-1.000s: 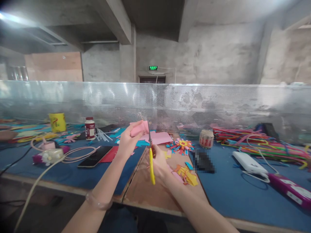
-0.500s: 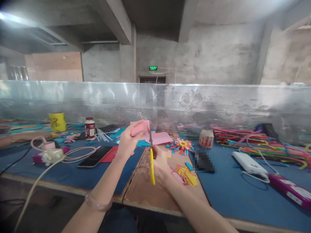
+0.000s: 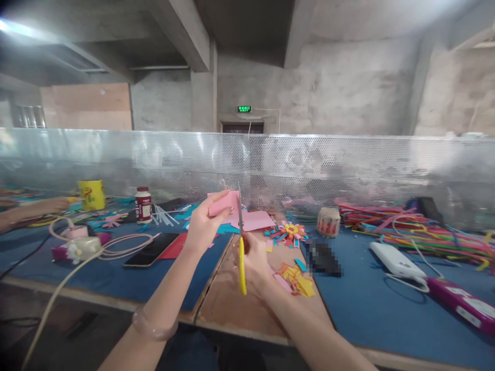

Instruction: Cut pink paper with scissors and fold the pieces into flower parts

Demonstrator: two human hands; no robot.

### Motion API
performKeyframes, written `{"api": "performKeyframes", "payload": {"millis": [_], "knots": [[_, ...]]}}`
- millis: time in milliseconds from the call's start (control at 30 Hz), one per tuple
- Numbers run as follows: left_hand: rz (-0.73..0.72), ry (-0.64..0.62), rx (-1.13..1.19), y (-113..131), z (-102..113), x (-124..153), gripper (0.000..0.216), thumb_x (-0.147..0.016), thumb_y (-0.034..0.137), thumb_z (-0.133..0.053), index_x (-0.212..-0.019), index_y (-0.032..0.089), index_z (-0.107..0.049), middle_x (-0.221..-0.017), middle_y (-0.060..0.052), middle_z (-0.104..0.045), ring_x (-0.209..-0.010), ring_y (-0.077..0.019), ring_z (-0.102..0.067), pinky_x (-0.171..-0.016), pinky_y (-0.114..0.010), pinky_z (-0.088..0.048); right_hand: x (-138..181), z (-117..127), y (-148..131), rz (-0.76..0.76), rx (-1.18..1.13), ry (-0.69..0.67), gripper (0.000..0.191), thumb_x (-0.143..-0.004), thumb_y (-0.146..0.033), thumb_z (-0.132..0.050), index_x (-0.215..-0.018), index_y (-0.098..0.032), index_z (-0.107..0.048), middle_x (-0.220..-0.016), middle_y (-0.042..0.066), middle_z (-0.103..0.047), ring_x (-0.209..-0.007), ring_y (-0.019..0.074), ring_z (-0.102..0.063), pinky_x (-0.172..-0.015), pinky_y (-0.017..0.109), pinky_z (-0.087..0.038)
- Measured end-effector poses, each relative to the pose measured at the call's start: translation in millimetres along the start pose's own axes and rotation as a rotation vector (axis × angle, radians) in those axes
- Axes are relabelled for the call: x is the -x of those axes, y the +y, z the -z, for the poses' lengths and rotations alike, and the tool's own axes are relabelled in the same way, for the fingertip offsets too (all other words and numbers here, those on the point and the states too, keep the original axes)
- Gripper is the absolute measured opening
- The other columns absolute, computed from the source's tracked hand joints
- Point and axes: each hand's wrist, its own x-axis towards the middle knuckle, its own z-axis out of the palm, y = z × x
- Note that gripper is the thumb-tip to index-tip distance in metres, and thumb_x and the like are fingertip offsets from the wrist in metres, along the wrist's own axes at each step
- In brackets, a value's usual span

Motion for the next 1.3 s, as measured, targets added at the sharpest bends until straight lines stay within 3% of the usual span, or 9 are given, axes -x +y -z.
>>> {"api": "performKeyframes", "payload": {"millis": [767,900,1000,1100,1167,1300], "knots": [[0.011,-0.025,0.012,4,1,1,0.037,-0.075,0.023,-0.058,-0.112,0.025,-0.058,-0.118,-0.004,-0.058,-0.109,-0.0206,-0.052,-0.095,-0.040,-0.041,-1,2,10,-0.002,0.054,-0.005,0.013,-0.071,-0.030,-0.048,-0.065,-0.019,-0.044,-0.047,-0.006,-0.044,-0.037,0.0100,-0.050,-0.033,0.018,-0.038],[0.001,-0.014,0.046,4,-1,2,0.035,-0.074,0.022,-0.058,-0.109,0.024,-0.059,-0.117,-0.003,-0.058,-0.112,-0.0201,-0.050,-0.097,-0.039,-0.038,0,-1,11,-0.040,0.027,0.059,0.016,-0.072,-0.032,-0.048,-0.064,-0.020,-0.042,-0.047,-0.007,-0.042,-0.033,0.0093,-0.048,-0.031,0.018,-0.039],[0.080,-0.011,0.196,-1,-4,0,0.036,-0.075,0.025,-0.057,-0.111,0.025,-0.058,-0.120,-0.003,-0.056,-0.106,-0.0206,-0.054,-0.087,-0.037,-0.046,0,-1,12,-0.034,0.002,0.068,0.015,-0.072,-0.033,-0.050,-0.067,-0.020,-0.044,-0.048,-0.007,-0.042,-0.034,0.0091,-0.048,-0.031,0.019,-0.040],[0.268,-0.023,0.476,-8,-1,-3,0.041,-0.078,0.028,-0.052,-0.118,0.022,-0.052,-0.115,-0.008,-0.058,-0.090,-0.0179,-0.061,-0.072,-0.031,-0.051,-2,-1,13,-0.036,-0.009,0.078,0.017,-0.073,-0.036,-0.051,-0.070,-0.019,-0.045,-0.049,-0.007,-0.043,-0.035,0.0088,-0.046,-0.031,0.019,-0.038],[0.354,-0.081,0.644,-12,3,-5,0.038,-0.082,0.031,-0.045,-0.116,0.018,-0.054,-0.113,-0.010,-0.058,-0.089,-0.0166,-0.060,-0.071,-0.029,-0.050,-5,0,15,-0.046,0.016,0.118,0.020,-0.075,-0.038,-0.048,-0.068,-0.019,-0.044,-0.047,-0.007,-0.041,-0.034,0.0081,-0.043,-0.032,0.019,-0.036],[0.362,-0.141,0.810,-15,12,-4,0.038,-0.087,0.042,-0.036,-0.103,0.018,-0.061,-0.113,-0.011,-0.058,-0.100,-0.0185,-0.056,-0.077,-0.030,-0.050,-12,1,23,-0.021,0.132,0.180,0.022,-0.077,-0.038,-0.046,-0.066,-0.019,-0.045,-0.051,-0.005,-0.043,-0.039,0.0082,-0.043,-0.036,0.019,-0.036]]}}
